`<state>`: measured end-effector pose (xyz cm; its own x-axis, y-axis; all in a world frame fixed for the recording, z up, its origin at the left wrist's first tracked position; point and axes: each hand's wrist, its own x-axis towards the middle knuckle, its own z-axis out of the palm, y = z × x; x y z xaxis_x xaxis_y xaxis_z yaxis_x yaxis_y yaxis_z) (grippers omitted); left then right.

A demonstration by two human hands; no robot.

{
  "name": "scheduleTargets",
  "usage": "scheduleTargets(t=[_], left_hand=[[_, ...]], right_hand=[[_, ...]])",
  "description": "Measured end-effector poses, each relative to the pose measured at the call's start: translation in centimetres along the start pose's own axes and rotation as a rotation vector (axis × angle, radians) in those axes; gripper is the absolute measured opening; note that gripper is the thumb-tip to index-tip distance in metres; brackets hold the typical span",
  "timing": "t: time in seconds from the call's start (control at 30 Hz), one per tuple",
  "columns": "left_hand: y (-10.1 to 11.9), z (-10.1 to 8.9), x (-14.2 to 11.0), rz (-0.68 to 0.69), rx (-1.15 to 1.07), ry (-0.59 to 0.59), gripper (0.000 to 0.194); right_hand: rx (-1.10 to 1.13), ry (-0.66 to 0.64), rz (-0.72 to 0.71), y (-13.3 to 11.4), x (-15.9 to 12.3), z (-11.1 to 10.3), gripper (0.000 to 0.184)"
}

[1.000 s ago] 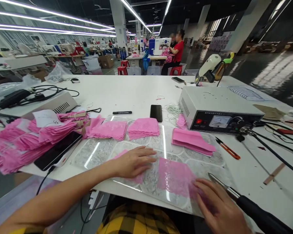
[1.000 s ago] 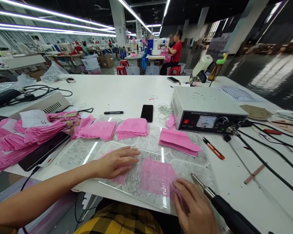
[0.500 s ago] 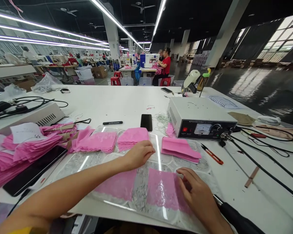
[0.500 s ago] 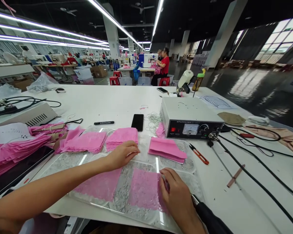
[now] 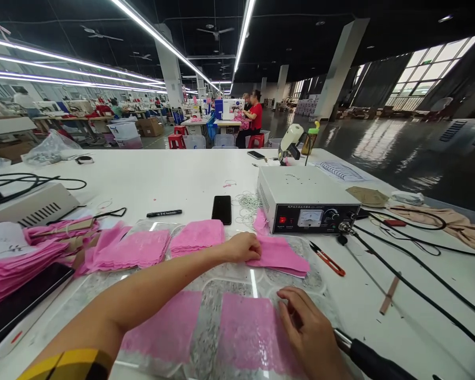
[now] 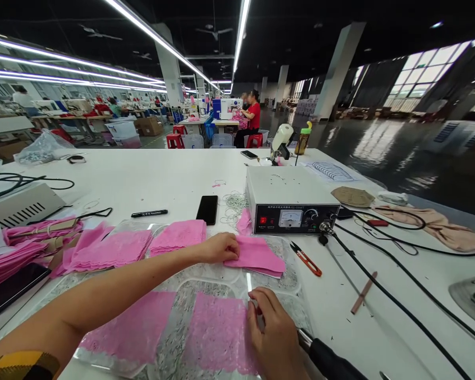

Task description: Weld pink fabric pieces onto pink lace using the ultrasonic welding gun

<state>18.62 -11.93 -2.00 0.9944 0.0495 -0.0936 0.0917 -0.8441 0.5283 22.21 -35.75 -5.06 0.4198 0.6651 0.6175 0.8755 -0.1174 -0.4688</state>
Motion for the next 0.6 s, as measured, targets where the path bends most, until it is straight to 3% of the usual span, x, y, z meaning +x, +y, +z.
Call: scheduleTargets(t=[0.33, 0.6], left_hand=[[-1.1, -0.5, 0.5, -0.047, -0.195, -0.070, 0.027], [-1.4, -0.6, 0.8, -0.087, -0.313, -0.098, 0.029]], right_hand=[[-0.115, 0.012, 0.036, 0.1, 1.6, -0.5, 0.026], [-0.319, -0.031, -0.012, 0.2, 3.8, 2.0, 0.038]])
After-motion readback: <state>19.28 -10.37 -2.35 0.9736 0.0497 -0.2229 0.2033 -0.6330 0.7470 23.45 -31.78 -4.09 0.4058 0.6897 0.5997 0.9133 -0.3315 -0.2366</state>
